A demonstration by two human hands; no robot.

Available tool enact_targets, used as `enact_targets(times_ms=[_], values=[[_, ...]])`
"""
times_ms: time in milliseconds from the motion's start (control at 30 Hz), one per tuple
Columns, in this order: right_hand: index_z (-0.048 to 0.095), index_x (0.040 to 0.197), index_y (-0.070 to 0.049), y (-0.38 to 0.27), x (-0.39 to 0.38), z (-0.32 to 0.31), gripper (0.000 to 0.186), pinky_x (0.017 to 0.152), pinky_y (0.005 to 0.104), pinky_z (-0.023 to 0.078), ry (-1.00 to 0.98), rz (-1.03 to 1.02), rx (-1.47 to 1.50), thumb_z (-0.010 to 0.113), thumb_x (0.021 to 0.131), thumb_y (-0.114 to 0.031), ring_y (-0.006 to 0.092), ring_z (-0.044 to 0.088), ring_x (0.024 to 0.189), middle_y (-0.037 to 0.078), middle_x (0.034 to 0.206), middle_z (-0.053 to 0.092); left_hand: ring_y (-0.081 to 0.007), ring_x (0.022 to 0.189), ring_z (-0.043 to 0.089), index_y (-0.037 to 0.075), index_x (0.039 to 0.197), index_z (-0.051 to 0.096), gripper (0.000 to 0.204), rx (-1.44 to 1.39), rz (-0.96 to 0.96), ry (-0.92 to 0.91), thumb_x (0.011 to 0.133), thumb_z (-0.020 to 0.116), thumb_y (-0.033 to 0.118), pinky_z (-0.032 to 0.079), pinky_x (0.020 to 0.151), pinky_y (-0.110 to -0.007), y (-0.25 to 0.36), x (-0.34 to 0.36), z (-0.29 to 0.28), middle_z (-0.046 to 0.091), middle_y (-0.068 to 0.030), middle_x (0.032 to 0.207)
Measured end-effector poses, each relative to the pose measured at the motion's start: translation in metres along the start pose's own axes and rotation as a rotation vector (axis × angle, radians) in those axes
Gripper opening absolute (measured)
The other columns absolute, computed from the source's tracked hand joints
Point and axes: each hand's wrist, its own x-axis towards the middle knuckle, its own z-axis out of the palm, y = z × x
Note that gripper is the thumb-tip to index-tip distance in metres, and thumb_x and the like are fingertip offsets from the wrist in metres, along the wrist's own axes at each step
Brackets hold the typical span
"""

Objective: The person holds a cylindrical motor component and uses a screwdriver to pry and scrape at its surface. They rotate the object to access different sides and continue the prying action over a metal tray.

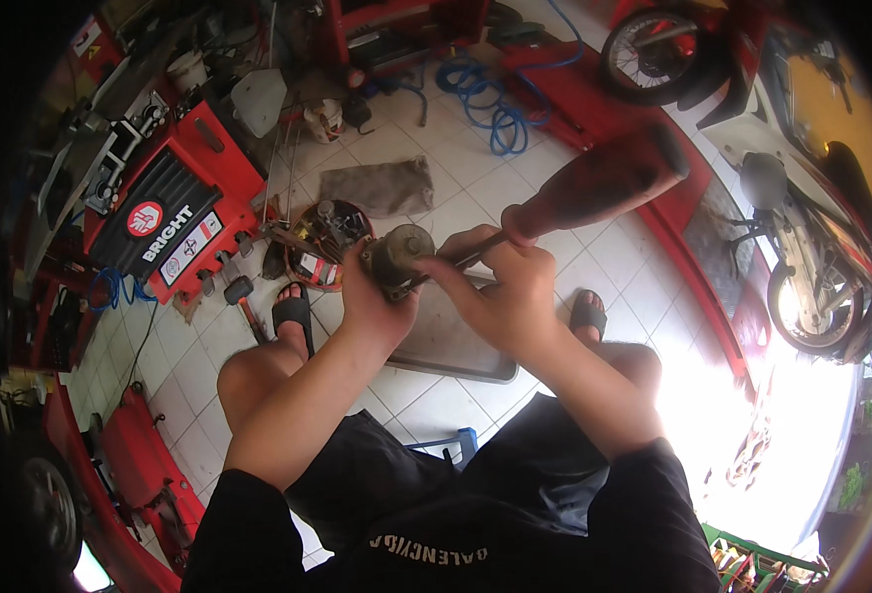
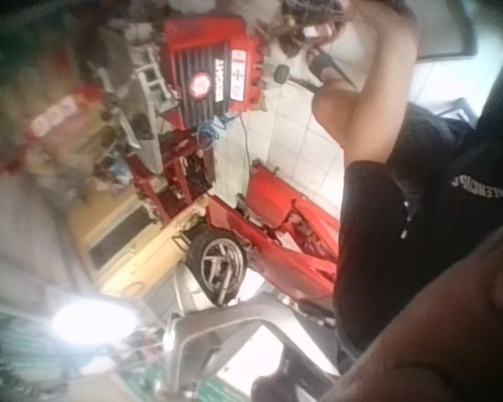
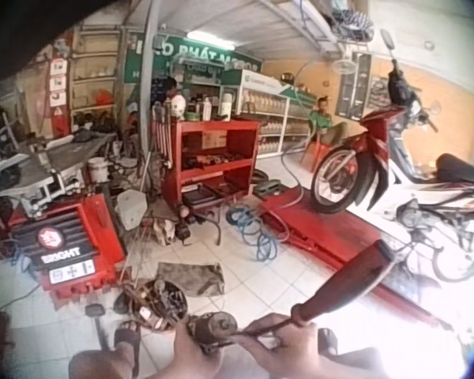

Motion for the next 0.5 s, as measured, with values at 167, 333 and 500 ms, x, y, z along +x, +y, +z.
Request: enact_targets(times_ms=[167,333,500], values=[[0.067,0.105,0.005,-0.016,0.012,0.01,0.018,0.084,0.0348,0.056,0.063,0.067,0.304,0.061,0.089,0.007,0.0286,0.073,0.088,0.018,0.104,0.072,-0.0202,0.115,0.059,0.013,0.114,0.059,0.034,-0.011,0.008,-0.046,0.102,0.038,0.037,0.043,0.103,-0.04,0.005,-0.001,-0.001,0.065,-0.004,0.117],[0.066,0.113,0.003,-0.013,0.015,0.001,0.027,0.079,0.0355,0.056,-0.055,0.053,0.226,0.07,0.086,0.001,0.0281,0.073,0.083,0.014,0.094,0.073,-0.0213,0.117,0.059,0.012,0.118,0.059,0.036,-0.057,0.013,0.056,0.103,0.036,0.035,0.042,0.105,-0.039,0.011,-0.008,0.015,0.065,-0.0053,0.117],[0.071,0.093,0.003,-0.017,0.02,0.002,0.021,0.065,0.0326,0.056,-0.044,-0.003,0.006,0.081,0.081,-0.01,0.0249,0.071,0.07,0.012,0.087,0.073,-0.0202,0.115,0.06,0.013,0.117,0.058,0.039,-0.055,0.005,0.004,0.103,0.036,0.043,0.044,0.101,-0.04,0.013,-0.003,0.006,0.065,-0.0058,0.12]])
